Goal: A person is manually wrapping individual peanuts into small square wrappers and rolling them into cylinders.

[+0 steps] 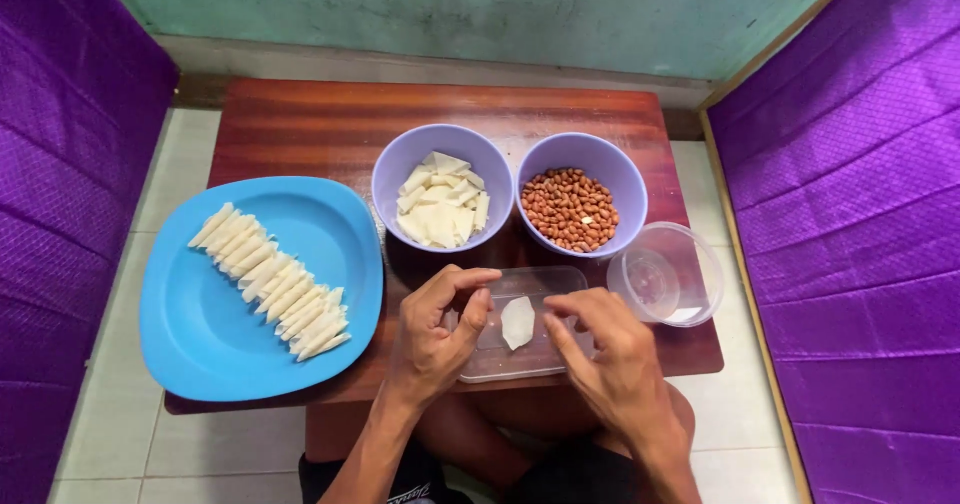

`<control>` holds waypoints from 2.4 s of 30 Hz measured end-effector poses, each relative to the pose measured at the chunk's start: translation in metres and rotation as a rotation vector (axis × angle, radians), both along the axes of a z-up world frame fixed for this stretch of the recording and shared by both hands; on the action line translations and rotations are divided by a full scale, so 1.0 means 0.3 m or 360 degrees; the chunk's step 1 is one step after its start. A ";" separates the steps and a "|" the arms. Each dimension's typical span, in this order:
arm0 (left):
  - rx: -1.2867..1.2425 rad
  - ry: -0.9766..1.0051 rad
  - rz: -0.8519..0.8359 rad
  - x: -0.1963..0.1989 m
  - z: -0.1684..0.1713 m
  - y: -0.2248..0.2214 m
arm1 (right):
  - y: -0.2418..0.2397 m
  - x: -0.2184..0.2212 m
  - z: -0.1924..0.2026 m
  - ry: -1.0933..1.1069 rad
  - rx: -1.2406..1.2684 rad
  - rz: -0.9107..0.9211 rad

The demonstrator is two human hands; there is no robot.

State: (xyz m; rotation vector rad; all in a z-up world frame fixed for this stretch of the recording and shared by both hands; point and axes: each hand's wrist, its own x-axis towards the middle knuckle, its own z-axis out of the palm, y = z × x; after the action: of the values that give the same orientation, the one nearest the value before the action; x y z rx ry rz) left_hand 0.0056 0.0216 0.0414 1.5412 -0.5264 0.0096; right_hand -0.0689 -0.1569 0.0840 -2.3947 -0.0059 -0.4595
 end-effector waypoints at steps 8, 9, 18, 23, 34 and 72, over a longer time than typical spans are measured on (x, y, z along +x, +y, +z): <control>-0.0383 -0.0093 -0.0158 0.163 0.092 -0.188 | -0.206 0.249 0.115 0.0069 -0.0385 0.0117; -0.0422 -0.0027 -0.0141 0.189 0.086 -0.211 | -0.217 0.298 0.120 0.0305 -0.0437 0.0132; -0.0387 0.0115 -0.0133 0.247 0.039 -0.268 | -0.310 0.562 -0.155 0.0582 -0.0757 0.0239; -0.0369 0.0131 -0.0144 0.253 0.036 -0.267 | -0.320 0.535 -0.101 0.0609 -0.0795 0.0271; 0.0009 0.0002 -0.0294 0.118 0.051 -0.115 | -0.203 0.174 0.110 0.0001 -0.0275 0.0350; 0.0771 -0.0679 -0.0217 -0.041 -0.211 -0.010 | -0.001 -0.032 -0.285 -0.0442 0.0121 -0.0012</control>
State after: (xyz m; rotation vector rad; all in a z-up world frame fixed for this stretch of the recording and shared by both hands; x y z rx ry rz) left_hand -0.0065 0.0187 -0.0219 1.9843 -1.0276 0.1152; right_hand -0.0785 -0.1574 -0.0015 -2.2399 -0.1019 -0.7785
